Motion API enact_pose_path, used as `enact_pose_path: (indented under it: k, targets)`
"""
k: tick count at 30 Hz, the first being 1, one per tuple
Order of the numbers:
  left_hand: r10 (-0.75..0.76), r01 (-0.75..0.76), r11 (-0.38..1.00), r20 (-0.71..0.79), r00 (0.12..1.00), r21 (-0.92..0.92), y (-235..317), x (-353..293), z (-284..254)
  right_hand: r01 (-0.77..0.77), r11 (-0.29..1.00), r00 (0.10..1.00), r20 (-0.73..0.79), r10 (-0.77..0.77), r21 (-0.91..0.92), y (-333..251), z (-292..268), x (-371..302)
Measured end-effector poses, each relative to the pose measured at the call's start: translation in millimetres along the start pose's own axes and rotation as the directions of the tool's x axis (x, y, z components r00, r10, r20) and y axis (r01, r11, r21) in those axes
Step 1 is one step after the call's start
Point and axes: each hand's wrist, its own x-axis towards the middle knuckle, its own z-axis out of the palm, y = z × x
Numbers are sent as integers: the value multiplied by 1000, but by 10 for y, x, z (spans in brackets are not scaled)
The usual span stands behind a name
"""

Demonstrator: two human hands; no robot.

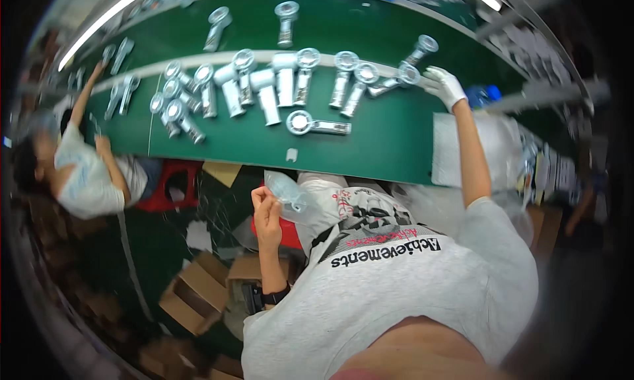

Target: The person picks up a handheld fan, inspects it, and slides it into a bubble wrap sleeve before placing it back on the table to repeat the process.

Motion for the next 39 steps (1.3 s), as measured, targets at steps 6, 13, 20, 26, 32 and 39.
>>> enact_pose_path:
  k: [6, 13, 20, 26, 32, 39]
  targets:
    - [-237, 250, 967, -549, 802, -52, -2075, -181, -355, -148, 686, 987, -148, 59, -712, 159, -612, 1286]
    - [-292, 23, 924, -663, 690, -383, -2732, 760, -374, -286, 925, 936, -279, 214, -250, 107, -510, 1304]
    - [-438, 94, 834, -550, 711, -544, -2776, 1099, 18, -354, 887, 895, -384, 229, -297, 133, -478, 1519]
    - [-499, 256, 843, -510, 701, -473, -3212, 941, -70, -460, 874, 823, -444, 354, -157, 230, -463, 1536]
    - [-472, 383, 882, -512, 718, -276, -3576, 781, -247, -190, 947, 865, -412, 286, 259, 139, -837, 1644]
    - [-376, 357, 920, -609, 699, -159, -1684, 333, -541, -18, 975, 997, -63, 33, 220, -310, -272, 815]
